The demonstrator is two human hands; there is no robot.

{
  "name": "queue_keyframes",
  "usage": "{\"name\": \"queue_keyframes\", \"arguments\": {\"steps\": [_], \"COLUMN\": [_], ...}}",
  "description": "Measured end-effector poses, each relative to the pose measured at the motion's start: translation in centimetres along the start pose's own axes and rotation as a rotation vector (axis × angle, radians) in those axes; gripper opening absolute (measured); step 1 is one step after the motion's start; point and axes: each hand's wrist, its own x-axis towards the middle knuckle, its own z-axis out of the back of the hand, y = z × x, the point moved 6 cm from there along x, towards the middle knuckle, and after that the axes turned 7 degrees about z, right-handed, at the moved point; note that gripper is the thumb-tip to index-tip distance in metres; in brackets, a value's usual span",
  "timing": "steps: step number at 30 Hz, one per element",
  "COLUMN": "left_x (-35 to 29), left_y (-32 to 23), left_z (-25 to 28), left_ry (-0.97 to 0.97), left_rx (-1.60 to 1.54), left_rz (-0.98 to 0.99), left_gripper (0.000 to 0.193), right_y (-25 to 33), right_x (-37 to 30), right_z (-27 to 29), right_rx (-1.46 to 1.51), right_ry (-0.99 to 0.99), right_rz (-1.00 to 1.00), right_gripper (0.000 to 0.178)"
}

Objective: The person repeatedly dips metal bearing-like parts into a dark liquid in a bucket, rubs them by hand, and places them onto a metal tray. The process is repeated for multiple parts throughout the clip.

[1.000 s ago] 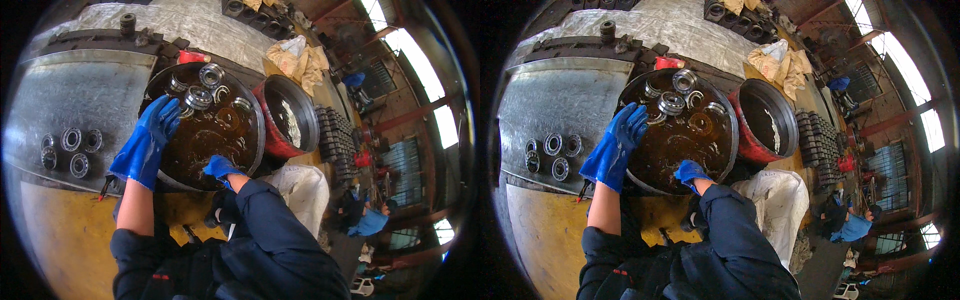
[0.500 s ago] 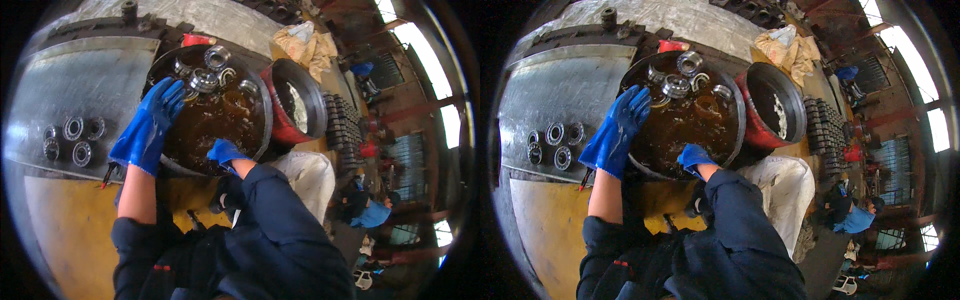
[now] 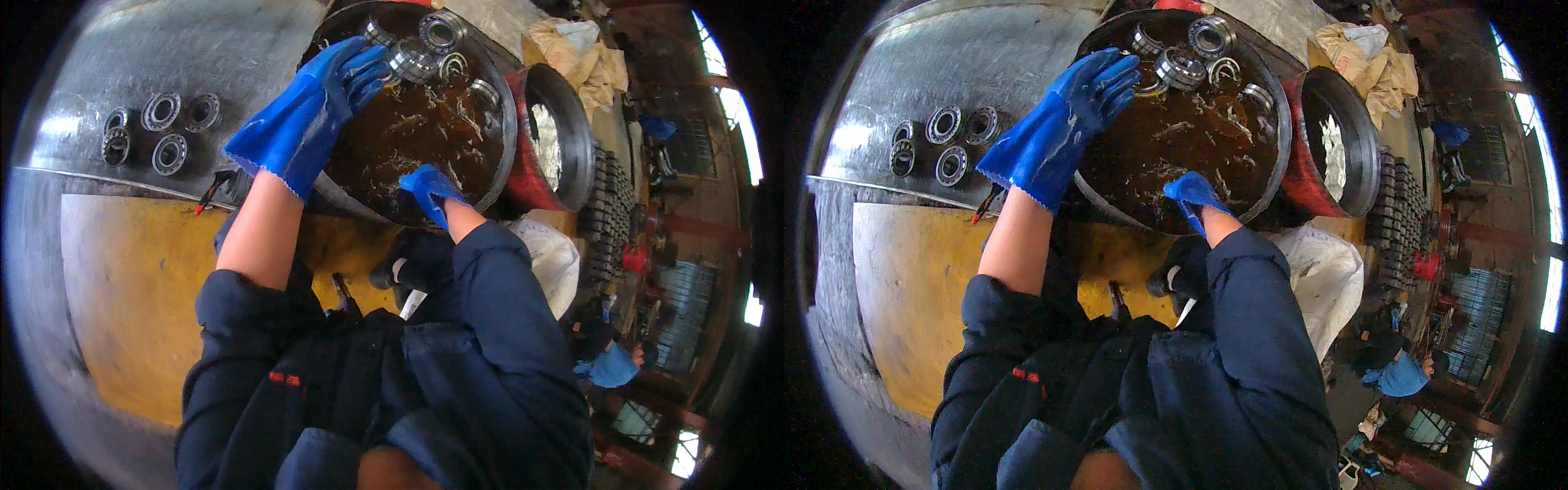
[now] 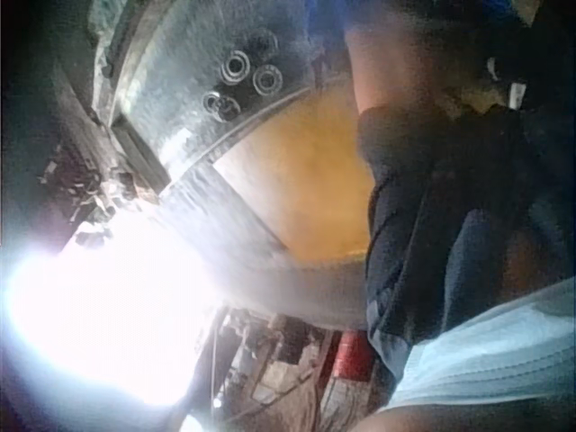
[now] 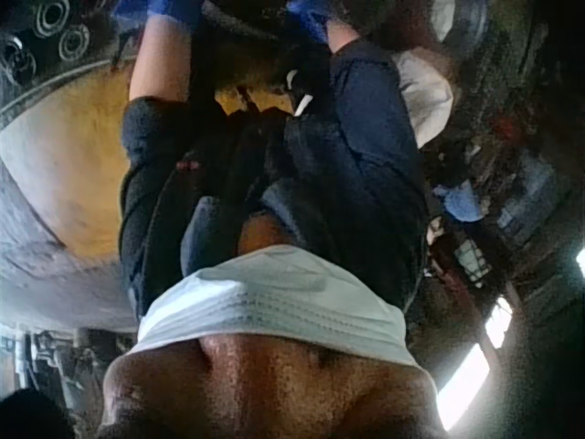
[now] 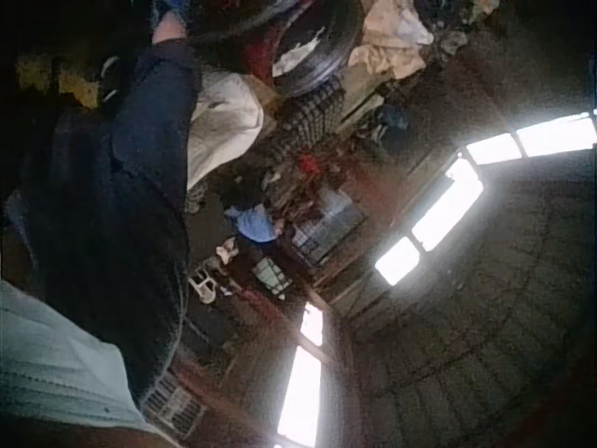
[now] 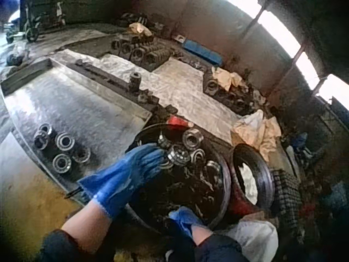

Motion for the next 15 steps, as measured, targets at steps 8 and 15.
{"name": "queue_keyframes", "arguments": {"steps": [8,15], "left_x": [0.7,0.0], "left_y": [0.7,0.3], "left_z": [1.0,-0.8], "left_ry": [0.047,0.064], "left_rx": [-0.014,0.064], "left_rz": [0.008,-0.045], "left_gripper": [0.041,0.053], "right_y": [5.8,-1.0], "right_x": [-0.4,0.0], "right_z": [-1.4,0.5], "right_rx": [-0.908,-0.101], "right_ry": [0.253,0.044], "right_rz": [0.287,-0.091], "right_gripper": [0.035,0.054]}}
